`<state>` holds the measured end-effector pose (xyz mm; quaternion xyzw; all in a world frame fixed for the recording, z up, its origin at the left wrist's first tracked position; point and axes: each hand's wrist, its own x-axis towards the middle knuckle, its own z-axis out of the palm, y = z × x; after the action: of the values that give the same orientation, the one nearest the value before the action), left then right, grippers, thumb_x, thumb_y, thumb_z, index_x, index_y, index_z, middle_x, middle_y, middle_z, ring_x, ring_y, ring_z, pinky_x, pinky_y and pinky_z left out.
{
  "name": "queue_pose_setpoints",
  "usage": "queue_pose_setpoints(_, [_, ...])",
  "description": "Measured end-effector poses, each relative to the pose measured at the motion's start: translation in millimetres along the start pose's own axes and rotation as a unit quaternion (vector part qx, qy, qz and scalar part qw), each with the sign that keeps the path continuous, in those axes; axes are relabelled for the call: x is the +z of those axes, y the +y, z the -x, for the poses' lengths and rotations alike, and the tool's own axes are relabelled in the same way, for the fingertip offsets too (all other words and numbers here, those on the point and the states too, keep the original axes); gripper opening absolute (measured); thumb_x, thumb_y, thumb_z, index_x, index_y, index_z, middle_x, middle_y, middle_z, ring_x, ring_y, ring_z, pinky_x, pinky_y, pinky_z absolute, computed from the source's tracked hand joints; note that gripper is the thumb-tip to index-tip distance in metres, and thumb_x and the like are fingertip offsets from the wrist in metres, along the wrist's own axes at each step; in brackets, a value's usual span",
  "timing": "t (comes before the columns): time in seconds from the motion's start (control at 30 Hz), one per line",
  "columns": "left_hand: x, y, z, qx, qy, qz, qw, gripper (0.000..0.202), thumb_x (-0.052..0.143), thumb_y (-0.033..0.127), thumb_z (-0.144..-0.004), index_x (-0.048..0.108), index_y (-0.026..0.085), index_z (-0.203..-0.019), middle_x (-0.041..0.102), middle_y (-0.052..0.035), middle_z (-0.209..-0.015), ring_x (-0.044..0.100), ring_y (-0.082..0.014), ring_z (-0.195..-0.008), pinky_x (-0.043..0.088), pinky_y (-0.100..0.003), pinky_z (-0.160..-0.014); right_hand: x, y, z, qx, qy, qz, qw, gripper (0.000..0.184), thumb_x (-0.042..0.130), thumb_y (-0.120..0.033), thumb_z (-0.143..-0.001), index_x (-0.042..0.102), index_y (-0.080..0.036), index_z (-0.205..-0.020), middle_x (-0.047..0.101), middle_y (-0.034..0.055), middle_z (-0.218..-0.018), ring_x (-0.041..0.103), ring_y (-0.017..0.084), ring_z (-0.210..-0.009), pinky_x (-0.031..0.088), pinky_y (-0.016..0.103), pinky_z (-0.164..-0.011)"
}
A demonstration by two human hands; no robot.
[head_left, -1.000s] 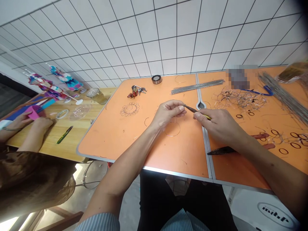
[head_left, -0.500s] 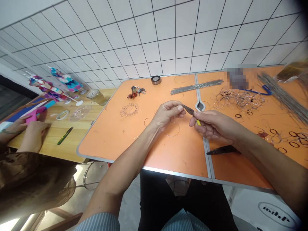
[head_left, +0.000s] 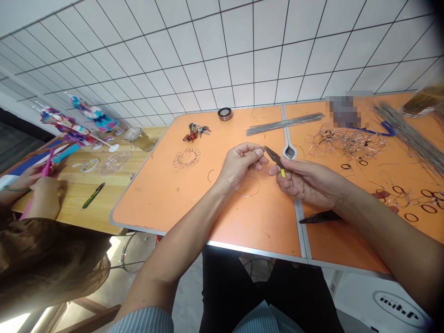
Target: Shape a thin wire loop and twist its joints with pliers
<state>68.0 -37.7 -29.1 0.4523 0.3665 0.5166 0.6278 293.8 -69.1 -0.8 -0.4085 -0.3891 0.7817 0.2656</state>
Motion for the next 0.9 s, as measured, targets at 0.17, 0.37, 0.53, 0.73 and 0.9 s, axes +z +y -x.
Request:
queue_pose_setpoints(0.17, [-2.4,2.0,-1.3,-0.002,0.019,-0.004,1.0,0.039,0.103,0.043,-0.079,0.077,0.018,-0.094,0.082,-0.0021,-0.079,0.06,-0.0066,-0.054,0.041,-0.021,-0.05,-9.5,2.8,-4.8,-0.118,0.069,0.167,0.976,0.05,0.075,-0.07,-0.106,0.081,-0.021,-0.107,0.069,0.0042,-0.082,0.06,0.017,-0.064,0.049,0.031,-0.057])
queue_pose_setpoints(0.37, [-1.8,2.5,0.6,0.0,0.005,-0.012,1.0,0.04,0.102,0.047,-0.083,0.079,0.017,-0.098,0.084,-0.0038,-0.083,0.061,-0.0067,-0.054,0.043,-0.021,-0.05,-14.9,-0.8,-2.9,-0.202,0.146,0.376,0.893,0.059,0.064,-0.076,-0.109,0.082,-0.02,-0.106,0.075,0.0082,-0.09,0.068,0.021,-0.075,0.053,0.036,-0.071])
queue_pose_setpoints(0.53, [-2.0,0.7,1.3,0.009,0.001,-0.031,0.999,0.038,0.1,0.048,-0.085,0.08,0.019,-0.1,0.084,-0.0019,-0.082,0.059,-0.0066,-0.052,0.044,-0.022,-0.05,-15.1,0.7,-4.4,-0.225,0.169,0.472,0.836,0.053,0.059,-0.068,-0.113,0.08,-0.021,-0.098,0.075,0.006,-0.084,0.068,0.024,-0.079,0.047,0.037,-0.073])
queue_pose_setpoints(0.73, [-1.7,1.0,2.8,0.035,-0.001,-0.058,0.998,0.037,0.099,0.049,-0.086,0.083,0.02,-0.102,0.083,-0.0019,-0.081,0.058,-0.0077,-0.054,0.044,-0.024,-0.051,-11.8,-1.5,-3.6,-0.212,0.161,0.464,0.845,0.058,0.055,-0.072,-0.111,0.082,-0.022,-0.101,0.076,0.0061,-0.085,0.07,0.025,-0.079,0.047,0.038,-0.075])
queue_pose_setpoints(0.9, [0.5,0.7,4.5,0.044,0.009,-0.081,0.996,0.036,0.098,0.049,-0.086,0.084,0.02,-0.101,0.083,-0.0023,-0.081,0.059,-0.0082,-0.054,0.044,-0.025,-0.052,-10.1,-1.1,-1.9,-0.214,0.163,0.474,0.839,0.055,0.055,-0.069,-0.112,0.083,-0.022,-0.102,0.075,0.0064,-0.084,0.069,0.025,-0.08,0.047,0.038,-0.074])
